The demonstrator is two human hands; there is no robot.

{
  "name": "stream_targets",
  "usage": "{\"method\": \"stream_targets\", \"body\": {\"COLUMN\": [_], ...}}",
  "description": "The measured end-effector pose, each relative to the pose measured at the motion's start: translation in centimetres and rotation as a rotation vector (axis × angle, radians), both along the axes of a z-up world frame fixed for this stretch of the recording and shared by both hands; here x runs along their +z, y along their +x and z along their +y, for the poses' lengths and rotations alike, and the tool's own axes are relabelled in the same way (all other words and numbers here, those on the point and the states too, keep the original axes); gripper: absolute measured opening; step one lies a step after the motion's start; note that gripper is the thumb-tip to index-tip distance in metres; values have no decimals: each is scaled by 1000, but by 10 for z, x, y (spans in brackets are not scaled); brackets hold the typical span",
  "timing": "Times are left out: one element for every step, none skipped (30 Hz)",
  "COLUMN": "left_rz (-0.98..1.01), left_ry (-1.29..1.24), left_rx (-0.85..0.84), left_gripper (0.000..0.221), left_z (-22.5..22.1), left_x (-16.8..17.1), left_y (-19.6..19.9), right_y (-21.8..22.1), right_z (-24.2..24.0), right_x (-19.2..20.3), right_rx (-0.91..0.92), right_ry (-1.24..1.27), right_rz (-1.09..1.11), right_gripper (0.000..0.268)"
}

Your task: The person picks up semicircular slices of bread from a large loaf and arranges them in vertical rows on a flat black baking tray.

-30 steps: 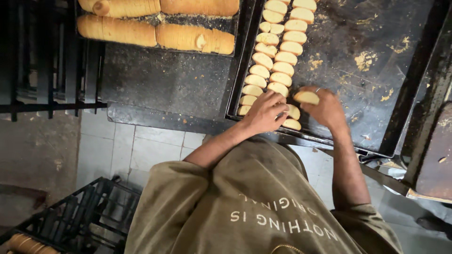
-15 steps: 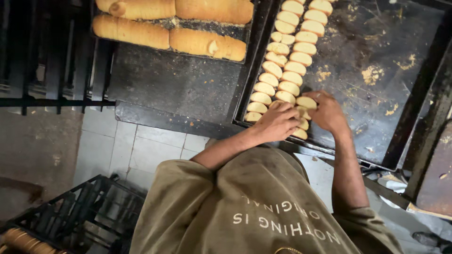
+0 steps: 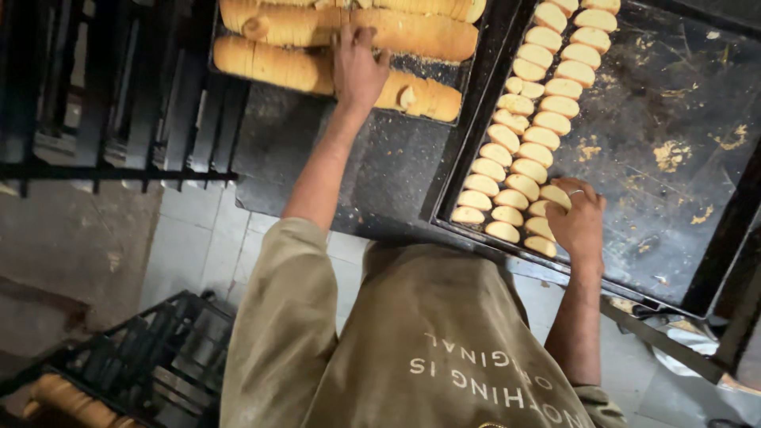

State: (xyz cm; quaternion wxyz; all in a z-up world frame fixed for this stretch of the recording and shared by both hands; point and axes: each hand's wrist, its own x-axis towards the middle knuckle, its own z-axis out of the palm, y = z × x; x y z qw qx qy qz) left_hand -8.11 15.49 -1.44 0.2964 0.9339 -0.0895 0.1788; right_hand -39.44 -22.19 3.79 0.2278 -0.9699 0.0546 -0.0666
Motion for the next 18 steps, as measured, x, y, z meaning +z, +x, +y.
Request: {"method": "stream_targets", "body": {"left_rz": [-2, -5, -4, 43, 94, 145, 171, 197, 220, 213, 217, 220, 171, 122, 71, 112, 152, 192], "left_ry": [0, -1, -6, -19, -35, -50, -14, 23, 62, 50, 39, 28, 16, 3, -9, 16, 40, 63], "left_rx": [61, 123, 179, 214, 246, 277, 250, 224, 203, 213, 227, 241, 190, 139, 91, 90, 89, 88], "left_gripper": [47, 54, 61, 69, 77, 86, 91, 96, 101, 101, 101, 101, 101, 101, 102, 99, 97, 95], "left_z": [0, 0, -6, -6, -4, -2, -3, -5, -4, -4, -2, -1, 2, 4, 8, 15, 22, 25], "left_x": [1, 6, 11, 17, 24, 30, 32, 33, 32, 29, 20, 9, -2, -15, -28, -39, -48, -55], "left_y": [13, 26, 37, 49, 62, 72, 80, 89, 99, 109, 114, 119, 126, 129, 135, 141, 148, 152], "right_y": [1, 3, 2, 3, 2, 3, 4, 3, 4, 5, 3, 1, 3, 3, 4, 5, 6, 6], "right_z": [4, 7, 8, 9, 9, 11, 11, 12, 13, 14, 15, 16, 17, 17, 18, 18, 18, 18], "right_x": [-4, -7, -8, -9, -10, -11, -11, -10, -9, -8, -7, -7, -7, -7, -7, -7, -8, -9], "right_rx": [-2, -7, -18, -29, -41, -53, -59, -68, -72, -76, -84, -92, -92, -95, -95, -94, -88, -82], "right_ry": [-18, -24, -35, -45, -43, -42, -40, -34, -26, -18, -9, 0, 11, 2, -7, -15, -5, 5], "right_rz": [-41, -39, -34, -30, -37, -44, -51, -54, -59, -64, -61, -58, -62, -58, -56, -54, -52, -51], "right_gripper": [41, 42, 43, 44, 44, 44, 43, 44, 44, 45, 45, 45, 45, 46, 47, 48, 48, 48]}}
